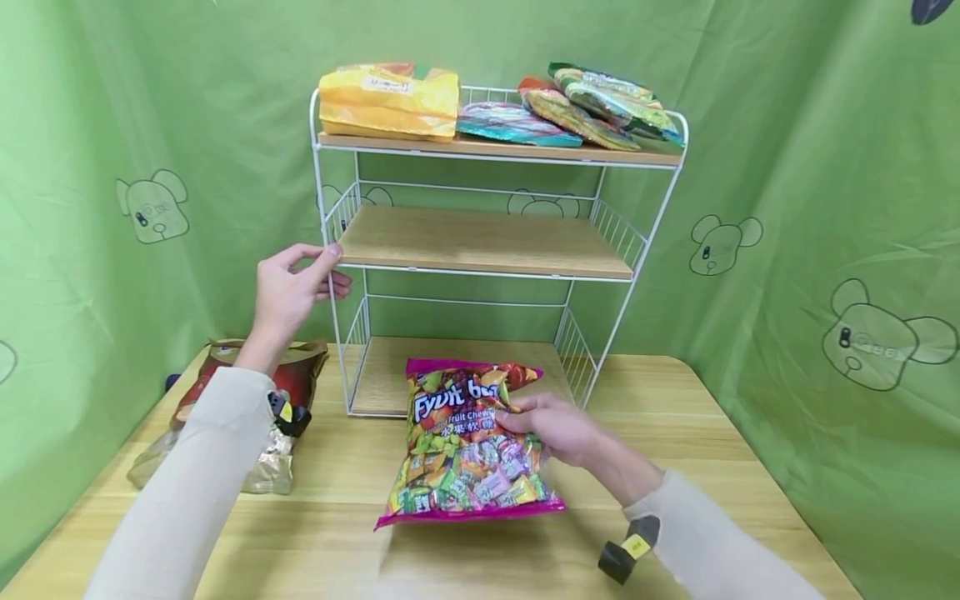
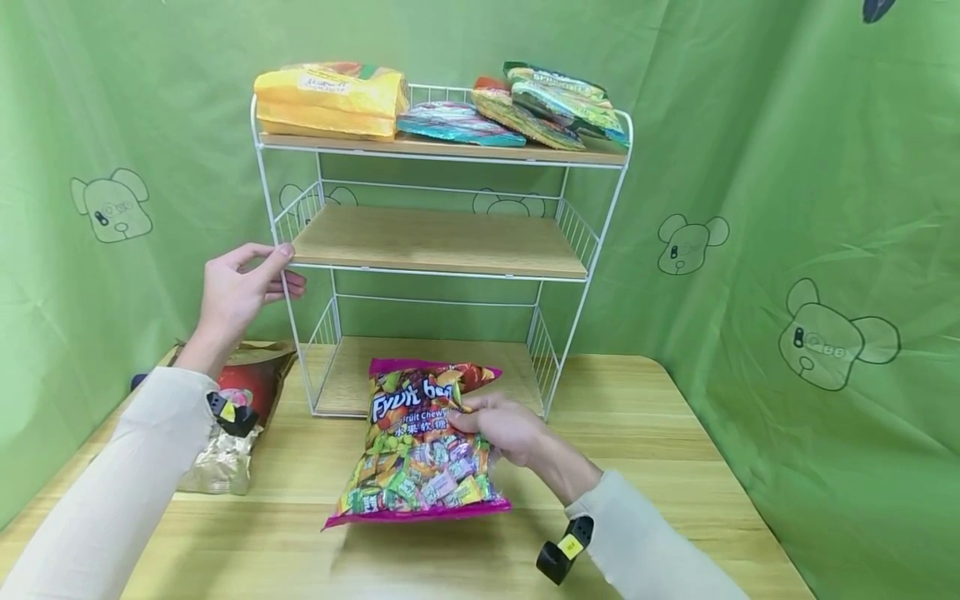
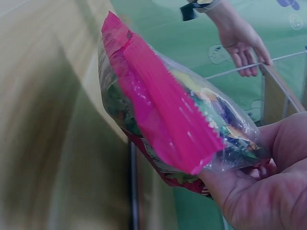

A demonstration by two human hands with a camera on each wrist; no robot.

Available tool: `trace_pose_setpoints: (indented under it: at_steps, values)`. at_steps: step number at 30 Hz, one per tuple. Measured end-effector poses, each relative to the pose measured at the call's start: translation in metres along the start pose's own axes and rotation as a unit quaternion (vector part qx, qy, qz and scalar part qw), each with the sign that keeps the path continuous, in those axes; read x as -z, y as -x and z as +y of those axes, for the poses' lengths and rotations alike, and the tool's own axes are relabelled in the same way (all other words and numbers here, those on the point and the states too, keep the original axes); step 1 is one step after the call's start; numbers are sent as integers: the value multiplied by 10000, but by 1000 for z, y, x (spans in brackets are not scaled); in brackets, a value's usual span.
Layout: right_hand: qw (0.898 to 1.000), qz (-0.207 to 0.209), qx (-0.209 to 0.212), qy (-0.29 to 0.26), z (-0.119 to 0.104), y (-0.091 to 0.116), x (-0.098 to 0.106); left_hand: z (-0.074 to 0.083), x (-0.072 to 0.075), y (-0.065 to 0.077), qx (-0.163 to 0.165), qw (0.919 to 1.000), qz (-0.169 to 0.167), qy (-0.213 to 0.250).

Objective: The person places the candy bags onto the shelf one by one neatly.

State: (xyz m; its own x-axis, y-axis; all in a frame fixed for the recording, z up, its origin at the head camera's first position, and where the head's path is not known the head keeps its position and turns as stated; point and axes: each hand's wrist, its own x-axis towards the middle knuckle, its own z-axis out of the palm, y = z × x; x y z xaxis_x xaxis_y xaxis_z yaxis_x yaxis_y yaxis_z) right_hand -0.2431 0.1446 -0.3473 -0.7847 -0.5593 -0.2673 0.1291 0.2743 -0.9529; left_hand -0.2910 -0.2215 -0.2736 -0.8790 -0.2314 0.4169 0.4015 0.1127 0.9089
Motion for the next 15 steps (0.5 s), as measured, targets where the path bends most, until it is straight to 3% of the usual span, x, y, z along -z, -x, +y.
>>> trace_pose_setpoints:
  at_steps: [15]
  values:
    - [9999, 80, -43, 133, -63, 19, 22, -1, 0, 0, 8, 9998, -6, 177]
